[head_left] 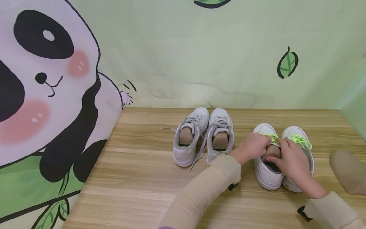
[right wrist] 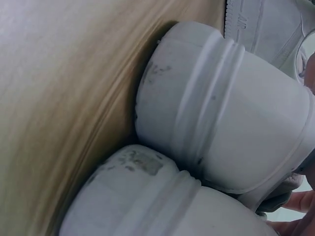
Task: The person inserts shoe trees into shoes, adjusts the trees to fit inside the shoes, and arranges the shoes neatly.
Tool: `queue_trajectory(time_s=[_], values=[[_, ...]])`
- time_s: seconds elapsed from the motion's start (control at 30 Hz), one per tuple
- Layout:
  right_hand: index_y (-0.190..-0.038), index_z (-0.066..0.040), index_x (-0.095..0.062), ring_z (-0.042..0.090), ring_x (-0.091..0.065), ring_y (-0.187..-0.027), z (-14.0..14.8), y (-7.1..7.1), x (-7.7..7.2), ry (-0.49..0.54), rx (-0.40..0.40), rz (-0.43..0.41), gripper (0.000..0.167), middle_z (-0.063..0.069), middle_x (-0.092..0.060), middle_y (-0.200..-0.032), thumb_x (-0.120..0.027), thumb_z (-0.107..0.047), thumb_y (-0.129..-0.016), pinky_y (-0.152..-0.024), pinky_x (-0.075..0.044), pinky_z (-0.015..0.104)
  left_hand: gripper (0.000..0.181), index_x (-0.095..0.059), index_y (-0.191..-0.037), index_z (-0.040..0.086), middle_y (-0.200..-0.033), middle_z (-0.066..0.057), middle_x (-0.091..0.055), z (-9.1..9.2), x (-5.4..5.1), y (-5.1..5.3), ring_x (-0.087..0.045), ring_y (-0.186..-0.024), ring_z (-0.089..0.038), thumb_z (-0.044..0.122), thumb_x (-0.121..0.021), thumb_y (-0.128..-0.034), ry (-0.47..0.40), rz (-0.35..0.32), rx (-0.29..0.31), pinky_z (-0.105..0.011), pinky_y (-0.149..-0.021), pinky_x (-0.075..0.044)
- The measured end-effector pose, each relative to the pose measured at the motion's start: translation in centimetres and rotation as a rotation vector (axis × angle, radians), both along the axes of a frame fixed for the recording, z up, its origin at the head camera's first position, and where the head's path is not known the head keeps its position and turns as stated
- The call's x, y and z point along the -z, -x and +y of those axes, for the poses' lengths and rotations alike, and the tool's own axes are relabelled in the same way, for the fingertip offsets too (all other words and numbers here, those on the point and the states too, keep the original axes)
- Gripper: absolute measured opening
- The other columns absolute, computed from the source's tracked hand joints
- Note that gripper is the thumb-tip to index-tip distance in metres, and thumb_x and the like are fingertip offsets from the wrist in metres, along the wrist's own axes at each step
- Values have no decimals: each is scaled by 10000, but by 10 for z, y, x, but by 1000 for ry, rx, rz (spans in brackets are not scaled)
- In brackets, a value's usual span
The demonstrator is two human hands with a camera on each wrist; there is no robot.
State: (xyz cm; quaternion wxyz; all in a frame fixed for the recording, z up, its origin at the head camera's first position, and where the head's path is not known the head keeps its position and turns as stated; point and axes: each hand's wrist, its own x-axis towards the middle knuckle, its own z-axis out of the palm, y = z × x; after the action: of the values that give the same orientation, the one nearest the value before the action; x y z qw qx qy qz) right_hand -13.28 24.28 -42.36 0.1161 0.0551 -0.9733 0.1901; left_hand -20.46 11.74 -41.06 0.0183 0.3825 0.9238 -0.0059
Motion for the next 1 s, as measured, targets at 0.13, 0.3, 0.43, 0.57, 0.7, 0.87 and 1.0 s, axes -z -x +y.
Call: queue_trajectory(time_s=[0.13,0.3,0.43,0.57,0.7,0.87,1.0], values=[[-1134,52,-467,483,-451,-910,1,1,0,-8,-3,-9,652,291,-494,-1042,-762,-247,-636,-681,-357,548,64,-536,-820,248,-714,123,-518,0,1,1,-477,-650,-39,192,-519,-847,1,6,-6,-205,-626,-447],[-1132,39,-474,481,-450,-921,1,1,1,-11,13,-33,638,290,-493,-1056,-755,-263,-646,-674,-359,556,67,-537,-815,242,-710,122,-520,0,0,0,-486,-649,-37,187,-515,-846,-1,24,6,-215,-635,-456],[-1145,24,-469,484,-444,-933,2,2,2,-10,31,-62,652,291,-485,-1064,-749,-301,-654,-644,-364,557,75,-532,-802,238,-693,120,-505,-2,-1,-1,-473,-640,-36,182,-510,-847,2,37,13,-211,-635,-455],[-1146,15,-465,488,-452,-916,4,3,2,-13,37,-76,657,291,-494,-1040,-745,-325,-658,-618,-368,547,84,-524,-791,235,-677,117,-485,-3,-2,-1,-455,-631,-35,177,-506,-849,-3,48,19,-208,-630,-452],[-1111,27,-468,487,-468,-877,4,5,2,-15,37,-74,633,292,-507,-1000,-749,-310,-655,-598,-369,530,95,-512,-776,233,-659,112,-454,-3,-1,-2,-433,-623,-36,174,-503,-851,-6,49,21,-206,-619,-444],[-1011,44,-478,469,-492,-785,5,7,3,-27,30,-48,573,281,-518,-903,-756,-293,-640,-543,-365,497,100,-507,-757,231,-642,114,-437,-3,-1,-2,-421,-614,-38,178,-515,-841,-9,60,28,-205,-615,-438],[-962,43,-478,452,-505,-729,5,8,5,-40,23,-19,540,270,-522,-856,-758,-279,-632,-517,-362,487,87,-531,-761,235,-641,123,-462,-3,-1,-3,-432,-607,-34,187,-527,-833,-7,81,32,-208,-619,-446]])
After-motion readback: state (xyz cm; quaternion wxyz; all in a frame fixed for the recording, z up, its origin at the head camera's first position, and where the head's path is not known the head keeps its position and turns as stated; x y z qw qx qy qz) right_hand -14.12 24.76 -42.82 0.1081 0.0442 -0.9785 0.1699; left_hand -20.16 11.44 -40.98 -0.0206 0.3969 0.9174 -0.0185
